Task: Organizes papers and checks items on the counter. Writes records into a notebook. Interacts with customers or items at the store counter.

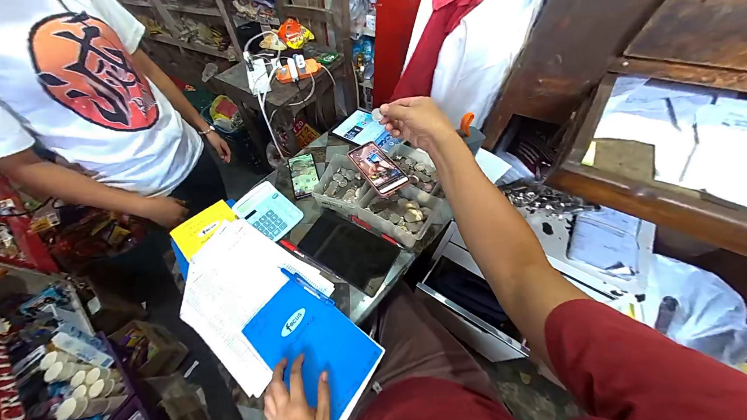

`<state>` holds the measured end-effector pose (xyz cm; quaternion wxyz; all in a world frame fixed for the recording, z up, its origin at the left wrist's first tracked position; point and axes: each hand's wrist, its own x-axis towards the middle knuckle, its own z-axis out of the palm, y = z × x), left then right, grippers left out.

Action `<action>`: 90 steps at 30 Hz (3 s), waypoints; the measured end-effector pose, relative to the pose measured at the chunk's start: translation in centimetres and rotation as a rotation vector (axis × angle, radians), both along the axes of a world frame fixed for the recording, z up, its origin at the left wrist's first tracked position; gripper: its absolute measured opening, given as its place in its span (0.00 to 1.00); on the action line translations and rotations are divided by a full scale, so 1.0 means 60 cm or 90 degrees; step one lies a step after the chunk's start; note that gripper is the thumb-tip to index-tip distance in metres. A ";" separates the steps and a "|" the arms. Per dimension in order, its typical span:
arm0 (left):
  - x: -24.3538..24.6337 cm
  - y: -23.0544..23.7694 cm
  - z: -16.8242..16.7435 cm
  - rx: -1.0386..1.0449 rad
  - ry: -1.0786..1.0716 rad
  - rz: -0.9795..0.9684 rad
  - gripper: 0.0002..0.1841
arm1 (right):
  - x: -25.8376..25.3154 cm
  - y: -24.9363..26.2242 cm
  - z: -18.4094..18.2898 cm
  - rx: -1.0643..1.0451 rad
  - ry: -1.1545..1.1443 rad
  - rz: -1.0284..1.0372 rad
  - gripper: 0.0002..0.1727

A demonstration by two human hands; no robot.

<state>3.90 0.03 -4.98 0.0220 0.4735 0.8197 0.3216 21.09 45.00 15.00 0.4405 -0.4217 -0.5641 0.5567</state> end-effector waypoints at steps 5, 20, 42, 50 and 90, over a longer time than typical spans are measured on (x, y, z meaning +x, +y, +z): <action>0.002 -0.002 -0.006 0.034 -0.010 0.013 0.28 | -0.121 -0.020 0.047 0.031 0.007 0.112 0.08; 0.000 -0.011 -0.006 0.011 -0.090 -0.041 0.28 | -0.415 -0.137 0.022 0.338 -0.492 0.362 0.14; 0.004 -0.008 -0.005 -0.013 -0.029 -0.052 0.32 | -0.189 -0.372 -0.191 0.253 -0.420 0.377 0.20; -0.001 -0.008 -0.005 -0.002 0.000 -0.052 0.35 | -0.154 -0.367 -0.183 0.128 -0.099 0.321 0.23; -0.001 -0.008 -0.010 0.002 0.003 -0.026 0.35 | -0.168 -0.389 -0.329 0.337 -0.121 0.237 0.19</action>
